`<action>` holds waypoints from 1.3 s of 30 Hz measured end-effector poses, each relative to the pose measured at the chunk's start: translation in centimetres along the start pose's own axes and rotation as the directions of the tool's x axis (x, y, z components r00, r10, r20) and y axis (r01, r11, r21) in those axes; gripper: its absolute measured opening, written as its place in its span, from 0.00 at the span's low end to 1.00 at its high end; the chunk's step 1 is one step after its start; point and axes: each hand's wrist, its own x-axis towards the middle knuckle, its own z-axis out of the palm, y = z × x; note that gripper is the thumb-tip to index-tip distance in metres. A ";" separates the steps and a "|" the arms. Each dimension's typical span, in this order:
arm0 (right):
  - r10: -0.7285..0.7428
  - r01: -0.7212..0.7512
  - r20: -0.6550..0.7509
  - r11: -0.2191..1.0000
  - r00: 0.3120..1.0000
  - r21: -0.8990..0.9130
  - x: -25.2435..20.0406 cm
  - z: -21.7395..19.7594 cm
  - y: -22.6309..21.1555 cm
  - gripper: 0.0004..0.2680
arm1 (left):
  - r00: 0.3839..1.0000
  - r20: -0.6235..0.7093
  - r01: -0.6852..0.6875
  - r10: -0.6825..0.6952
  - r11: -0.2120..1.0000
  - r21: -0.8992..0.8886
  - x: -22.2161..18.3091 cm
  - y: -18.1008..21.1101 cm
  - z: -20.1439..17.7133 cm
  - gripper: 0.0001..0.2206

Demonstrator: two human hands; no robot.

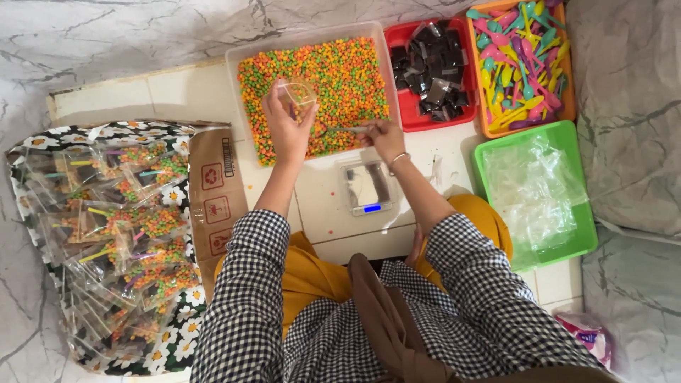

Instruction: The person is manually packaging small colorful candies into individual plastic bags using a spoon and a small cup on a production floor.

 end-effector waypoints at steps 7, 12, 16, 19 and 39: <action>-0.192 0.205 -0.133 0.975 0.972 0.092 -0.5 -5.9 -7.1 0.08 | 1.000 0.005 0.021 -0.021 0.999 -0.033 -0.3 0.1 1.2 0.39; -0.334 0.355 -0.166 0.928 0.928 0.112 -3.0 -6.8 -14.3 0.09 | 0.998 0.047 0.032 -0.030 0.998 -0.058 -0.3 0.2 1.9 0.40; -0.354 0.376 -0.156 0.916 0.922 0.141 -3.2 -6.1 -14.8 0.09 | 0.993 0.101 0.061 -0.053 0.995 -0.080 0.0 1.2 2.0 0.39; -0.395 0.415 -0.160 0.902 0.905 0.118 -3.8 -5.4 -15.1 0.08 | 0.993 0.100 0.066 -0.061 0.997 -0.046 0.1 1.7 2.2 0.40; -0.606 0.470 -0.043 0.657 0.794 -0.589 -4.8 -1.3 -8.3 0.05 | 0.949 -0.206 -0.253 0.240 0.967 -0.040 1.4 -0.3 1.3 0.21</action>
